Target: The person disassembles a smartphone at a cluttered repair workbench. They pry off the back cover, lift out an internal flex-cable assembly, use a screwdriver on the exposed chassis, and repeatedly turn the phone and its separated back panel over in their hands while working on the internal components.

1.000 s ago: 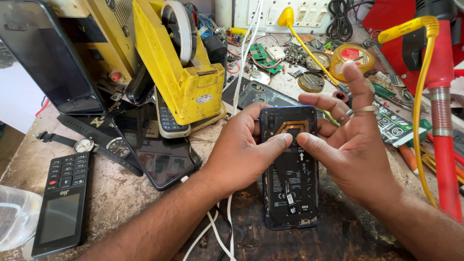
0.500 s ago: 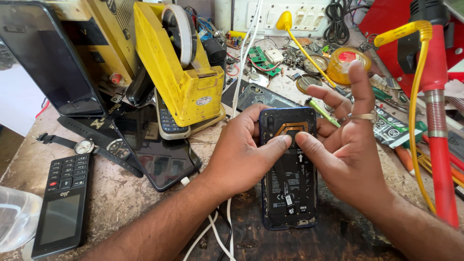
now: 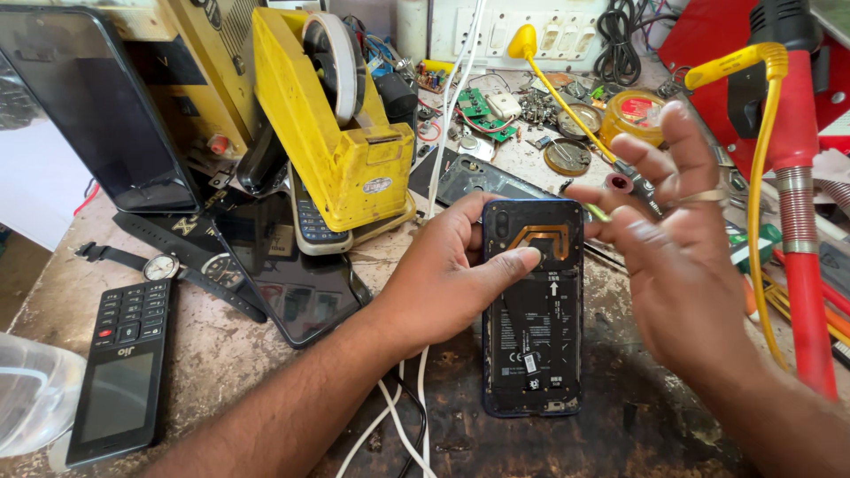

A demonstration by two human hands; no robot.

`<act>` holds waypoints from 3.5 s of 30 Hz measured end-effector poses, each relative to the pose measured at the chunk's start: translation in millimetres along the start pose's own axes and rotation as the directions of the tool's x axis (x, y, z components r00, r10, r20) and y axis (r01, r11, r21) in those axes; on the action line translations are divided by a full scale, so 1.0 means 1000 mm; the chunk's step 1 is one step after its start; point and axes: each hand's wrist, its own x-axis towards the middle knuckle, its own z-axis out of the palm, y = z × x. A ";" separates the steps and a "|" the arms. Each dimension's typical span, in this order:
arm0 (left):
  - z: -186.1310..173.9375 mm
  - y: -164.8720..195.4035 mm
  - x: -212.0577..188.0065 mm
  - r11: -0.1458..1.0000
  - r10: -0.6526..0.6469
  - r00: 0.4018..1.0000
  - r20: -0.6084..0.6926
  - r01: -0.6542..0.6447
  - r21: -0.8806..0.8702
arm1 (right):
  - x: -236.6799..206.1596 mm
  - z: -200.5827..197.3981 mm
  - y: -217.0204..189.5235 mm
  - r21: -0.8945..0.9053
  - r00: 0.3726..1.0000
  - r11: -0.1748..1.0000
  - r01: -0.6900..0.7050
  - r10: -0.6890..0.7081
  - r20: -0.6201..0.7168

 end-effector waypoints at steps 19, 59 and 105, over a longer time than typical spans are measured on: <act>-0.009 -0.005 0.002 0.979 0.017 0.997 0.074 -0.002 -0.205 | -0.034 0.015 -0.003 0.613 0.857 0.620 -0.489 0.473 0.204; 0.013 0.004 -0.002 0.998 0.068 0.994 -0.087 -0.069 -0.010 | -0.030 0.018 -0.007 0.500 0.993 0.858 -0.119 0.106 0.053; -0.005 0.004 -0.001 0.983 0.033 0.994 0.101 -0.014 -0.182 | -0.037 0.019 0.004 0.321 0.970 0.924 -0.207 0.151 0.191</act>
